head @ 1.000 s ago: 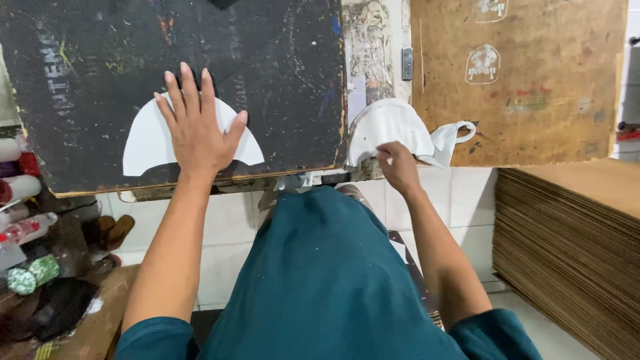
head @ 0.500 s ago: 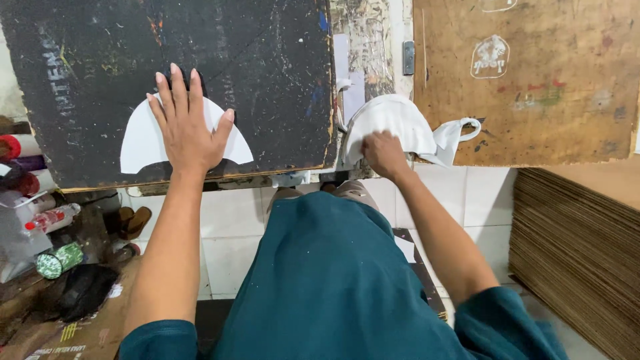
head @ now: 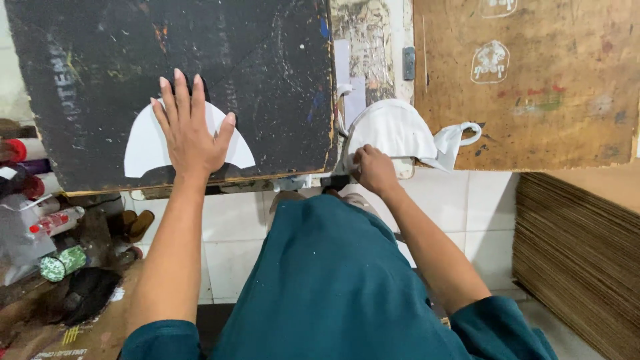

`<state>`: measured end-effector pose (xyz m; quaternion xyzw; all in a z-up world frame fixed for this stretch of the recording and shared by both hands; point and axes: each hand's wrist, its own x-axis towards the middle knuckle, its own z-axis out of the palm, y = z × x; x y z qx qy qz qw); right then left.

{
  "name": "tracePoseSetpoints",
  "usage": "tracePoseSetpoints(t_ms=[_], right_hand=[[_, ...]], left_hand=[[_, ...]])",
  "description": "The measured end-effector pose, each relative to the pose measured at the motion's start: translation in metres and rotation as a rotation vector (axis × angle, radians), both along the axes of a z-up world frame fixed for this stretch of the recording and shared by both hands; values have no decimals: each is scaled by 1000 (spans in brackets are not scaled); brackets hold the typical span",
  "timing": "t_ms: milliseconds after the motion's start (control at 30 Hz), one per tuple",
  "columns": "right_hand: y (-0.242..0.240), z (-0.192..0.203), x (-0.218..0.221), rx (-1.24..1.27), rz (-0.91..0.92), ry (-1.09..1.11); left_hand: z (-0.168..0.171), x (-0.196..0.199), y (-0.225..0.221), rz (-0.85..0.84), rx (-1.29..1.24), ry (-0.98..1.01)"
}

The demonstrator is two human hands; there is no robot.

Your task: Placing and smoothing fabric pieces on a screen printing board and removing them after processing.

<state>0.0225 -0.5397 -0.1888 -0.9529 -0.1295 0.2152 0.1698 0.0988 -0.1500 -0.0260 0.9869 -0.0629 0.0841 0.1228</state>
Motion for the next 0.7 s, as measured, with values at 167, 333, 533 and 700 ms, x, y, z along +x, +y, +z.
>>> tracePoseSetpoints(t_ms=[167, 333, 533, 700], right_hand=[[-15, -29, -18, 96, -31, 5], [-26, -26, -13, 310, -177, 57], [-46, 5, 3, 509, -311, 70], [-138, -16, 56, 1515, -1338, 231]], left_hand=[[-5, -3, -1, 15, 7, 5], [-2, 1, -2, 23, -10, 20], [-5, 1, -2, 32, -21, 38], [-2, 0, -2, 40, -24, 184]])
